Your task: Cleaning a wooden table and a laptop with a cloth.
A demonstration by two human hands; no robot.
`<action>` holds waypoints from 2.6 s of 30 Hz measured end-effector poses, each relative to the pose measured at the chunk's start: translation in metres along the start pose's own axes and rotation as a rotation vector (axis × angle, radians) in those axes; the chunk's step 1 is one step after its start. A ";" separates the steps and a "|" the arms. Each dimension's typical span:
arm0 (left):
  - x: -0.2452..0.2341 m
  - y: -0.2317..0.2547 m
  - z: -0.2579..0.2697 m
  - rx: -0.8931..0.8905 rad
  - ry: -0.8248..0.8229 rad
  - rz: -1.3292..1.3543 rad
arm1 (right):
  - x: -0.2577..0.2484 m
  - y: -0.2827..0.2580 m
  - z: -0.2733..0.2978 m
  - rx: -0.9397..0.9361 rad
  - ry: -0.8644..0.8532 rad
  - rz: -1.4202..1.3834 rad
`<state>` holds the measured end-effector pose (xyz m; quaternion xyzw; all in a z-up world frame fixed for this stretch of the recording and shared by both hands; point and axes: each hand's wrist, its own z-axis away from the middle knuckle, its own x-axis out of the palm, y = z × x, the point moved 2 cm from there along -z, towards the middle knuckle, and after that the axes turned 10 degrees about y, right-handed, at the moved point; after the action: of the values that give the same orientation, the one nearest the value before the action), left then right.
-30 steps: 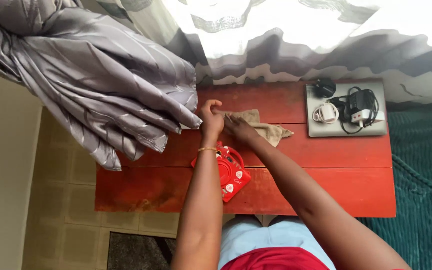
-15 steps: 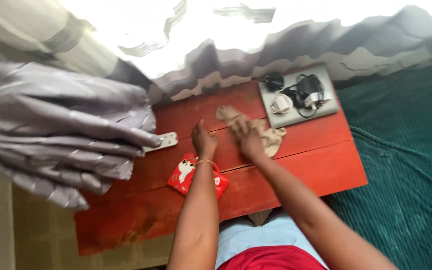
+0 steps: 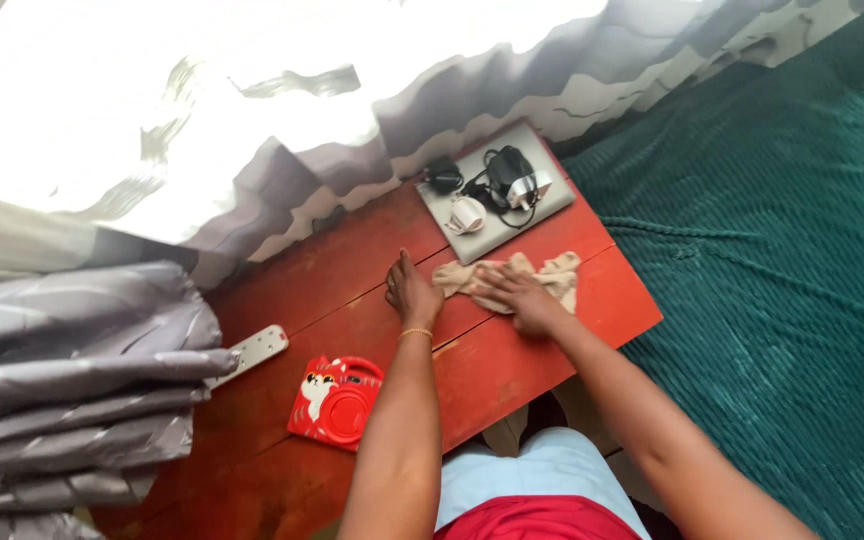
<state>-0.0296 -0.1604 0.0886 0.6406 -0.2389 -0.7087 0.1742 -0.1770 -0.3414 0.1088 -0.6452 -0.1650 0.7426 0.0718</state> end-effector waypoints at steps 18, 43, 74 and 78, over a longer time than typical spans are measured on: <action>0.092 0.003 -0.055 -0.074 0.023 0.186 | -0.073 0.180 -0.031 0.622 0.849 -0.462; 0.078 0.070 -0.067 -0.744 0.320 0.634 | -0.070 0.202 -0.136 1.125 0.515 -0.423; -0.048 -0.064 -0.045 -0.873 0.255 0.309 | -0.030 0.024 -0.177 1.123 0.332 -0.510; -0.099 -0.086 -0.032 -0.899 0.263 0.430 | -0.014 -0.022 -0.187 1.086 0.314 -0.551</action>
<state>0.0193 -0.0380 0.1196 0.5227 -0.0130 -0.6028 0.6027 0.0067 -0.2970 0.1081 -0.5518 0.0881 0.5709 0.6016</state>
